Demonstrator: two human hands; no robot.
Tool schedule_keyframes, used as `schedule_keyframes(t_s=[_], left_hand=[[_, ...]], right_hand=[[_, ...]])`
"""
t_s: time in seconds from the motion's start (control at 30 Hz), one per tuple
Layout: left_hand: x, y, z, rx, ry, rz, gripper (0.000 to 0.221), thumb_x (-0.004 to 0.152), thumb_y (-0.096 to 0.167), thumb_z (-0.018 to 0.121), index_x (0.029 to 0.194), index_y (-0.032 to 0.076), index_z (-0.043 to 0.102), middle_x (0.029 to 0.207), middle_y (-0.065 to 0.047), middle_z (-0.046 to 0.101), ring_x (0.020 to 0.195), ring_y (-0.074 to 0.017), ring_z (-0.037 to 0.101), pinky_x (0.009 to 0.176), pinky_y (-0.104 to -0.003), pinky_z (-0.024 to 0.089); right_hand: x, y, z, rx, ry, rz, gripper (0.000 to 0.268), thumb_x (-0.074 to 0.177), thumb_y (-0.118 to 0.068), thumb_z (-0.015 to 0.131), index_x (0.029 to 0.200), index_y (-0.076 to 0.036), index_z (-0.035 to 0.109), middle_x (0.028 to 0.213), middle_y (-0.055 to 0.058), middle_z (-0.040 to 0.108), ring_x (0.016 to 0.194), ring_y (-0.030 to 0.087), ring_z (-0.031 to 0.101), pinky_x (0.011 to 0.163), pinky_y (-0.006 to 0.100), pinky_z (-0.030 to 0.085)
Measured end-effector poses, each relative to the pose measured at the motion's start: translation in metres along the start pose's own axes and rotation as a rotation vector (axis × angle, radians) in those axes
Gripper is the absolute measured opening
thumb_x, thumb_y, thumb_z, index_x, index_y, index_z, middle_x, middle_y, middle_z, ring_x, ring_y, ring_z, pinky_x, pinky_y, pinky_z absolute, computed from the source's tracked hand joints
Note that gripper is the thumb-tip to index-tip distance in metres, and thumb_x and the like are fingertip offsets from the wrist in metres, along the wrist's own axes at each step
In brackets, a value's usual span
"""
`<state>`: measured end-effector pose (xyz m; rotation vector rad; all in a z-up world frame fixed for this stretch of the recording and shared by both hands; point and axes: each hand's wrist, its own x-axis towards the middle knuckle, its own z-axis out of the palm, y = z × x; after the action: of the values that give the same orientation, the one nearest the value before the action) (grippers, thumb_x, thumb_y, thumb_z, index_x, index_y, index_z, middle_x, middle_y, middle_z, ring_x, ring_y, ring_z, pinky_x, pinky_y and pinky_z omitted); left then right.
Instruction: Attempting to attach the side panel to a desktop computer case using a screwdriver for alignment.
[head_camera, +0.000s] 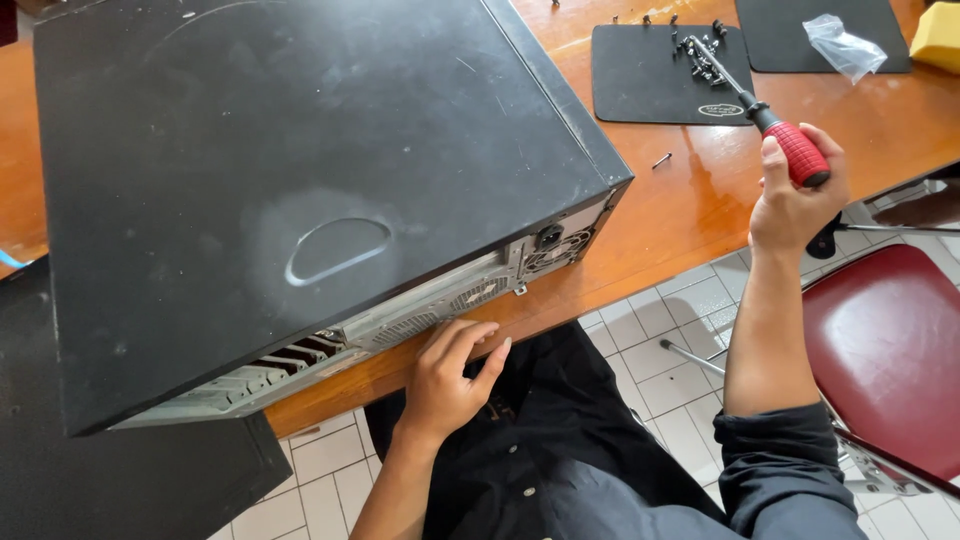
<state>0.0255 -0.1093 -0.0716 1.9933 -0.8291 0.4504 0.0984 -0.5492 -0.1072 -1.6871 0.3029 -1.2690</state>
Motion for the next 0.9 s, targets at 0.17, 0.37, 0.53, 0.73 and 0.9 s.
schedule_keyframes(t_s=[0.17,0.37,0.53,0.73,0.9], left_hand=[[0.0,0.0,0.001,0.013,-0.01,-0.01,0.018,0.097,0.018,0.07,0.104,0.002,0.07,0.093,-0.008,0.07,0.082,-0.0206,0.068,0.075,-0.031,0.058],[0.001,0.001,0.001,0.004,-0.008,-0.015,0.016,0.097,0.016,0.071,0.104,0.002,0.07,0.092,-0.008,0.069,0.08,-0.0199,0.067,0.074,-0.03,0.058],[0.001,0.001,-0.001,0.018,-0.012,-0.012,0.017,0.097,0.018,0.071,0.104,0.002,0.07,0.094,-0.008,0.071,0.081,-0.0201,0.069,0.074,-0.03,0.059],[0.002,0.001,0.0,0.024,-0.008,0.014,0.017,0.097,0.017,0.071,0.103,0.001,0.07,0.093,-0.008,0.07,0.082,-0.021,0.069,0.075,-0.031,0.058],[0.002,-0.001,0.001,0.027,0.001,-0.002,0.017,0.097,0.018,0.071,0.102,0.002,0.07,0.092,-0.007,0.07,0.082,-0.0209,0.068,0.076,-0.032,0.058]], right_hand=[[0.004,-0.02,0.016,-0.075,-0.072,-0.085,0.023,0.098,-0.013,0.084,0.117,-0.004,0.074,0.108,0.013,0.068,0.087,0.02,0.061,0.069,0.03,0.053],[0.005,-0.037,0.048,-0.027,-0.173,-0.055,0.023,0.102,-0.01,0.084,0.119,-0.001,0.072,0.108,0.02,0.069,0.077,0.023,0.068,0.06,0.027,0.064],[-0.009,-0.047,0.038,-0.204,-0.234,-0.116,0.022,0.102,-0.016,0.084,0.118,-0.006,0.073,0.11,0.013,0.071,0.09,0.022,0.064,0.072,0.03,0.055],[-0.003,-0.045,0.017,-0.463,-0.392,-0.003,0.029,0.103,-0.033,0.078,0.118,-0.008,0.076,0.103,0.006,0.074,0.088,0.019,0.066,0.078,0.031,0.054],[0.008,-0.017,0.021,-0.505,-0.342,-0.031,0.035,0.106,-0.037,0.072,0.117,-0.005,0.075,0.099,0.011,0.074,0.084,0.024,0.067,0.074,0.036,0.055]])
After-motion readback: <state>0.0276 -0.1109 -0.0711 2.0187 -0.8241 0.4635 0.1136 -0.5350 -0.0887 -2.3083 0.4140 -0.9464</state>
